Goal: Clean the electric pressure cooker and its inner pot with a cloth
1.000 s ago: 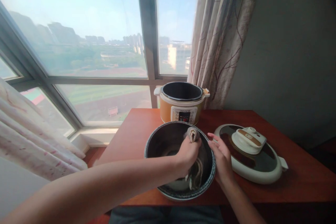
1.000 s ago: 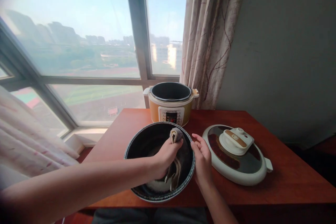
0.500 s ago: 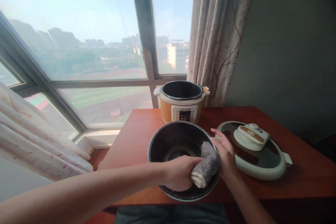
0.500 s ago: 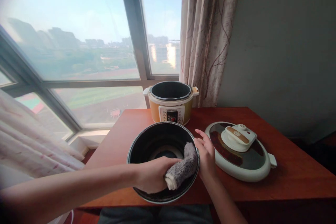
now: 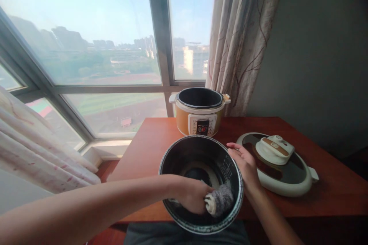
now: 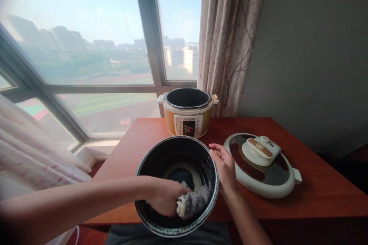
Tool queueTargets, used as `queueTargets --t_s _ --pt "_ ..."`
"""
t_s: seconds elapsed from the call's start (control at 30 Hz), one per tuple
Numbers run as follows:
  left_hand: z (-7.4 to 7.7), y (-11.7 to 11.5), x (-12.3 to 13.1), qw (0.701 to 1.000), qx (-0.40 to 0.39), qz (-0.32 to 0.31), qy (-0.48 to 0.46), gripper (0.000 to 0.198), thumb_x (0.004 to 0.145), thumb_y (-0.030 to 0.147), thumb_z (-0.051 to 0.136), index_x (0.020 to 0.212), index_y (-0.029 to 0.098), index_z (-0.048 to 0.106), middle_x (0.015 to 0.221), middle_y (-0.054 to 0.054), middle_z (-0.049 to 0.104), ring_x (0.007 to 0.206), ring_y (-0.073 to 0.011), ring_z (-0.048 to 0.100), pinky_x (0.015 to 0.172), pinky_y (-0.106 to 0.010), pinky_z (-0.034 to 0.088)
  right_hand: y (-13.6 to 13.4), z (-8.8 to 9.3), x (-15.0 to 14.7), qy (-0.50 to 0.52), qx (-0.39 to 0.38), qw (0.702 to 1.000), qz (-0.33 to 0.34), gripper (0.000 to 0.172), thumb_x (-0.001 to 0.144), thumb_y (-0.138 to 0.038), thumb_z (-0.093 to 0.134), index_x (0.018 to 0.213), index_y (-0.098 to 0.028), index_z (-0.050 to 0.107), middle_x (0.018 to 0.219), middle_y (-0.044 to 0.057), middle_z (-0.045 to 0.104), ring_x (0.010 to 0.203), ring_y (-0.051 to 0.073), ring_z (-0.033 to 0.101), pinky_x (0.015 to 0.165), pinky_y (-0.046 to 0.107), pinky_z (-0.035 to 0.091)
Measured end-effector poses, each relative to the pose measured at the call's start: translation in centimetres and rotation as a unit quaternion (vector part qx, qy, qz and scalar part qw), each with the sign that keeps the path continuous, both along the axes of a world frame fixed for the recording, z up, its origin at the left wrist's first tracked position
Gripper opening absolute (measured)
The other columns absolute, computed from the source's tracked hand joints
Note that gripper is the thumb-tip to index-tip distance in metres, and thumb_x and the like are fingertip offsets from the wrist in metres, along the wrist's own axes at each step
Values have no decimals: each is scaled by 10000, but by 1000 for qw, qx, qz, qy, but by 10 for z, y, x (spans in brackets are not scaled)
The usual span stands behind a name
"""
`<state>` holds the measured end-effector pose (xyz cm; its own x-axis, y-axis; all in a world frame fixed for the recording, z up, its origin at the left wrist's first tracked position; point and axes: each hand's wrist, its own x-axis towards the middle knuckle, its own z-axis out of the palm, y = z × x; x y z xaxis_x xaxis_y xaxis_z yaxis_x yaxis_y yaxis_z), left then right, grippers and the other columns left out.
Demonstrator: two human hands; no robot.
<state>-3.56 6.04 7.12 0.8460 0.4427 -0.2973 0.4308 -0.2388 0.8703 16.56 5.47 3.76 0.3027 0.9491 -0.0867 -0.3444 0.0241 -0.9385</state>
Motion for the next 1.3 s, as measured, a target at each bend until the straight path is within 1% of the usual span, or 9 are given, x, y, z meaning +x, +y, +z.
queueTargets --t_s 0.13,0.27,0.4,0.5,0.63,0.87,1.0,1.17,1.3 --pt "-7 -14 25 989 -88 116 -3 131 678 171 649 805 194 674 732 2 650 681 -169 563 710 -290 496 3 -3 1 -27 4 1000 -5 450 664 -479 827 978 -191 684 762 23 700 633 158 601 579 258 452" --pt "-3 -15 54 936 -160 307 -67 184 759 179 585 921 151 670 811 -27 656 759 -180 582 787 -316 500 4 -7 2 -33 5 999 -21 426 650 -478 831 938 -194 698 763 25 695 667 168 610 595 259 459" --pt "4 2 72 874 -157 435 -152 267 827 158 516 1068 142 631 900 -60 671 830 -190 603 806 -305 505 5 -11 -1 -37 20 999 -22 381 691 -476 794 942 -207 694 846 41 718 773 211 654 676 293 486" --pt "3 16 76 862 -126 465 -157 323 820 114 500 1127 142 595 974 -80 667 859 -195 603 800 -298 505 8 -16 -7 -62 44 997 -34 350 748 -485 731 966 -215 688 938 55 726 867 236 660 727 312 491" --pt "-2 20 71 901 -74 408 -128 457 763 59 524 1209 147 574 1069 -101 673 961 -223 607 858 -313 497 12 -20 -15 -100 62 992 -51 336 790 -475 676 997 -210 680 994 60 717 933 246 643 777 326 482" --pt "2 8 43 968 16 250 -31 604 646 -6 560 1212 193 630 1100 -79 706 1029 -259 638 896 -335 493 15 -20 -15 -92 57 992 -59 313 796 -465 686 976 -210 677 909 32 703 813 194 620 716 289 461" --pt "11 20 10 997 -7 78 -9 465 643 -24 577 1050 176 679 956 -25 716 928 -205 639 846 -284 492 24 -15 -6 -34 41 998 -38 331 760 -453 741 980 -218 664 822 9 697 700 158 596 627 258 447" --pt "21 58 -31 986 -50 -146 56 229 668 69 690 877 158 721 769 10 705 852 -197 624 871 -293 491 42 -8 12 -30 29 997 72 404 730 -437 795 1039 -218 656 811 7 705 679 144 603 615 242 446" --pt "26 74 -39 979 -26 -169 114 146 618 114 752 754 155 722 679 11 687 822 -216 627 867 -323 501 61 -3 17 -75 33 986 145 392 745 -438 792 1047 -222 665 784 -5 689 687 140 598 609 233 434"
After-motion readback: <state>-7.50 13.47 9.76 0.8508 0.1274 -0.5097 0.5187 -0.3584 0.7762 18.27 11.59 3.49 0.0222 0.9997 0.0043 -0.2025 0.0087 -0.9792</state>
